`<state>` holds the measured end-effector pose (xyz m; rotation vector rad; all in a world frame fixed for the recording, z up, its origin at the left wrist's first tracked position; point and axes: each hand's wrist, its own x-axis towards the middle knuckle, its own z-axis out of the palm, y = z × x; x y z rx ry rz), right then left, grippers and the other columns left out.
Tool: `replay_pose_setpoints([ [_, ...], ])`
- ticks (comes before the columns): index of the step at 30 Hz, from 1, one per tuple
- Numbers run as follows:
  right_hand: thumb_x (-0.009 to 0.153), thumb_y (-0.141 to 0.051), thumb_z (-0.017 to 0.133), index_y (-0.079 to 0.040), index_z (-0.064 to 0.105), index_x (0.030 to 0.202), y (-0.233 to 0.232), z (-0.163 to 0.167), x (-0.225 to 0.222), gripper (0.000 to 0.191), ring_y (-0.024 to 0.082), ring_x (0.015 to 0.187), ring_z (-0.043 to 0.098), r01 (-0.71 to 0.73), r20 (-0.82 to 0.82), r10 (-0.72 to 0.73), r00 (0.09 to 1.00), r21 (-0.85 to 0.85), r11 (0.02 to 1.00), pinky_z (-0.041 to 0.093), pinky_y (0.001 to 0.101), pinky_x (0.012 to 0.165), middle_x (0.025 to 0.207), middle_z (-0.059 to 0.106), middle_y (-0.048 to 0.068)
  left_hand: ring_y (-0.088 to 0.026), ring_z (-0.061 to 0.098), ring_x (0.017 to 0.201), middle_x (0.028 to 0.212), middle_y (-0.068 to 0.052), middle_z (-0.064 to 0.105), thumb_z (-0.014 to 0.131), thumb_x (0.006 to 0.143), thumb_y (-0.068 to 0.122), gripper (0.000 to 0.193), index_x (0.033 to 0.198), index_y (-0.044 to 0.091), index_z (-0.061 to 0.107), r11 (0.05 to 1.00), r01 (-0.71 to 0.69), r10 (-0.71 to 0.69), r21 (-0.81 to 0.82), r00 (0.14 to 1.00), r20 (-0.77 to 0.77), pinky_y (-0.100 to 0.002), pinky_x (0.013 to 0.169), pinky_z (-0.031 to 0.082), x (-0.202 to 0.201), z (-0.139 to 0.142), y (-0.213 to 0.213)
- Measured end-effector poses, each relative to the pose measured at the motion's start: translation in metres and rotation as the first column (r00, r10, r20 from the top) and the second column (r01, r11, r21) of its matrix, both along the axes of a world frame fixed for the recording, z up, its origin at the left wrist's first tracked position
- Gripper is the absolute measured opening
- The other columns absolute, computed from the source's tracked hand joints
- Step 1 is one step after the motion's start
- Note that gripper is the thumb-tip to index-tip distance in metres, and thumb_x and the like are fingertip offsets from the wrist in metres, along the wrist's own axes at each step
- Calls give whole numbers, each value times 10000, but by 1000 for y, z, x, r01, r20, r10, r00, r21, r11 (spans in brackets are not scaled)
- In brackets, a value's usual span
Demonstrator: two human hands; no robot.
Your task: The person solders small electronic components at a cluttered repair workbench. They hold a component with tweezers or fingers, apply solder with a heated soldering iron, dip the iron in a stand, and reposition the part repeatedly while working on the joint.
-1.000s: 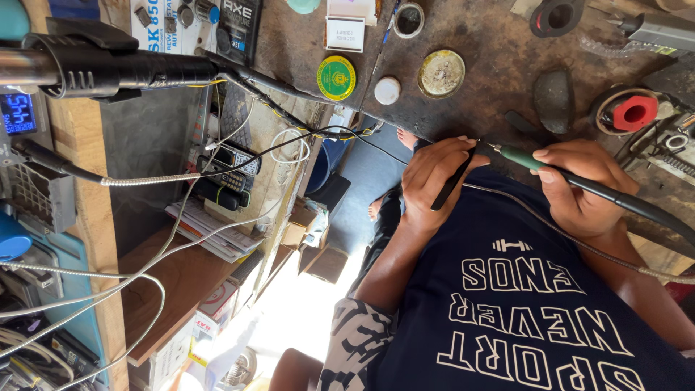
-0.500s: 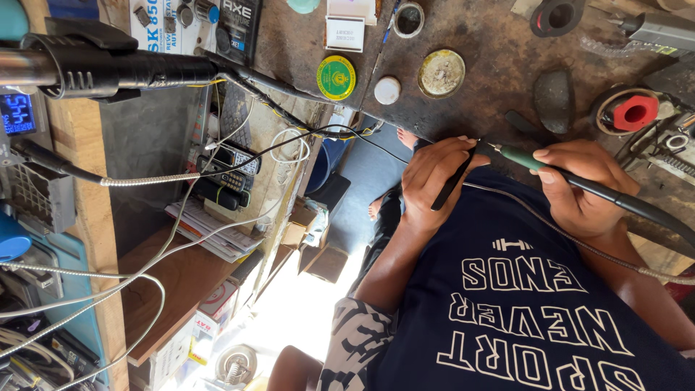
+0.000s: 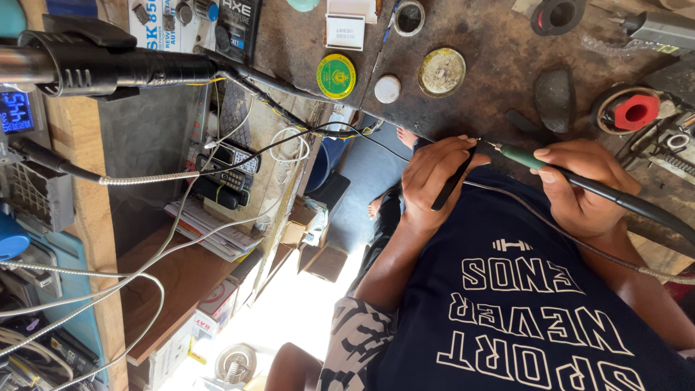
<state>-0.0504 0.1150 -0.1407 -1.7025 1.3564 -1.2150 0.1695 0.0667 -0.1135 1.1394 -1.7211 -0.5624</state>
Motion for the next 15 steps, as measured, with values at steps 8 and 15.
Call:
replay_pose_setpoints([
  [8,1122,-93,700,18,630,1187,-1,1,0,146,169,829,731,1,2,-1,1000,2,1000,580,224,685,1050,726,181,-279,750,1066,1054,-124,749,893,806,52,373,1047,27,609,1000,-1,1,1,1000,-6,-362,915,599,0,1,0],
  [15,1126,-110,697,16,628,1192,-3,3,2,159,171,840,736,-3,-14,3,1000,-15,1000,586,225,697,1049,728,176,-286,751,1067,1056,-126,747,890,809,51,372,1051,23,608,1000,-3,3,0,1000,-8,-369,919,601,0,2,-1],
])
